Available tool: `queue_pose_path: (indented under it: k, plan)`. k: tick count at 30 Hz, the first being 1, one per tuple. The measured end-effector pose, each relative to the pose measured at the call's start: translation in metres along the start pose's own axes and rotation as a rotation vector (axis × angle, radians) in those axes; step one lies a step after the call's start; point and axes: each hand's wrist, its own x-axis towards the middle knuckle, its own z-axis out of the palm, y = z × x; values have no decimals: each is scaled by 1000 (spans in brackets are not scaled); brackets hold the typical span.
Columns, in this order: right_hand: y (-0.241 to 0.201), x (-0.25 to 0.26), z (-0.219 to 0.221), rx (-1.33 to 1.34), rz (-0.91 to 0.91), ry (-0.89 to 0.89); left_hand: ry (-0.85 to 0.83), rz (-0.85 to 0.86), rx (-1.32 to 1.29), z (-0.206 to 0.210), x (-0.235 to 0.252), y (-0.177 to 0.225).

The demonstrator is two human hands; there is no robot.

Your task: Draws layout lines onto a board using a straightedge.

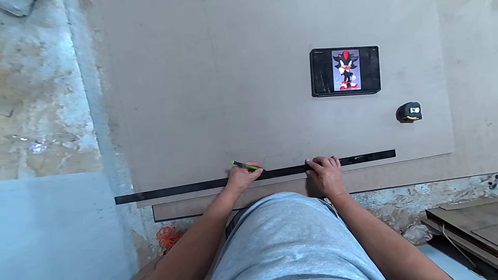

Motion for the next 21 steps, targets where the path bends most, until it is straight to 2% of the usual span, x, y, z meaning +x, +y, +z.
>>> queue_pose_path:
  k: [5,11,16,21]
  plan:
    - [2,0,2,-5,-5,9,-9,66,-12,4,1,-1]
    - [2,0,1,-16,0,-4,6,23,65,0,1,4]
    - [0,0,-2,-12,0,-11,18,-1,4,-1,-1,2]
    - [0,-1,-1,-5,12,-17,-54,-14,-3,22,8,24]
